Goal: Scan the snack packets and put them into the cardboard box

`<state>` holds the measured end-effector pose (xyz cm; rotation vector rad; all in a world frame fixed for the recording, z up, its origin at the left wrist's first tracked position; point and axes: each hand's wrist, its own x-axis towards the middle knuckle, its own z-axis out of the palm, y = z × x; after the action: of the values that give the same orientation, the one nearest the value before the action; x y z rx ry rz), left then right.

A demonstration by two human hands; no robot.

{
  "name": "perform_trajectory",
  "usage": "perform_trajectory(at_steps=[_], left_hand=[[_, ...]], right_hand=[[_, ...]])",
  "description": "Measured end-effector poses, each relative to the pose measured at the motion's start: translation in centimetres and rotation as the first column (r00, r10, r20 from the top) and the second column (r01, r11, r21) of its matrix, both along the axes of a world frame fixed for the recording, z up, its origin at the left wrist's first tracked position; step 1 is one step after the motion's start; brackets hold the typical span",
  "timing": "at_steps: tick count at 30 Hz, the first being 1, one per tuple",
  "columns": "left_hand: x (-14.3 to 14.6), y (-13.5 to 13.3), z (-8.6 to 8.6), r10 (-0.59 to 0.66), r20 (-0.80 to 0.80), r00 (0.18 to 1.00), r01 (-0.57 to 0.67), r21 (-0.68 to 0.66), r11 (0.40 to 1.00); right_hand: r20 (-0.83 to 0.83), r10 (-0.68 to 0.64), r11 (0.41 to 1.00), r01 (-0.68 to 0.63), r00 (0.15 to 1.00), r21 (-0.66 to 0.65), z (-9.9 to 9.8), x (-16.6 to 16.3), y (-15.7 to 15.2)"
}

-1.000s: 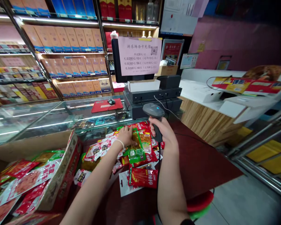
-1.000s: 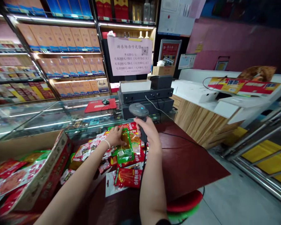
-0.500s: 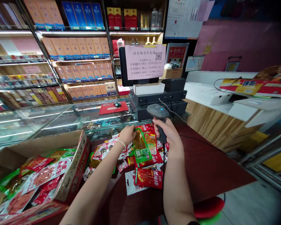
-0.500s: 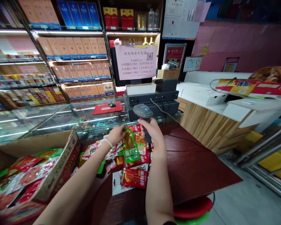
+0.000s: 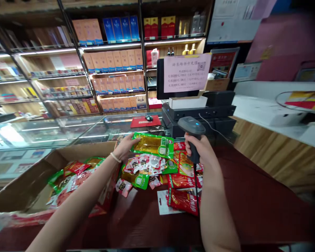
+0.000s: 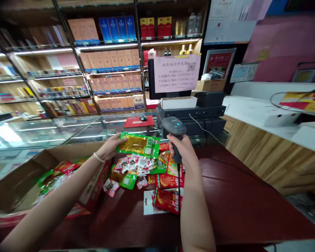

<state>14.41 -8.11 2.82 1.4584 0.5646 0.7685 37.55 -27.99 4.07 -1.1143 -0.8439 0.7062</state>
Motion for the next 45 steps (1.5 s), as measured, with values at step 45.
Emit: perform_trajectory(at_steps=[45], left_hand=[[0.2, 1.3, -7.0, 0.202, -0.576, 0.792, 0.357, 0.706, 0.612]], right_hand=[[0.021, 0.067, 0.997, -0.066, 0.998, -0.05, 0.4, -3.8, 2.0]])
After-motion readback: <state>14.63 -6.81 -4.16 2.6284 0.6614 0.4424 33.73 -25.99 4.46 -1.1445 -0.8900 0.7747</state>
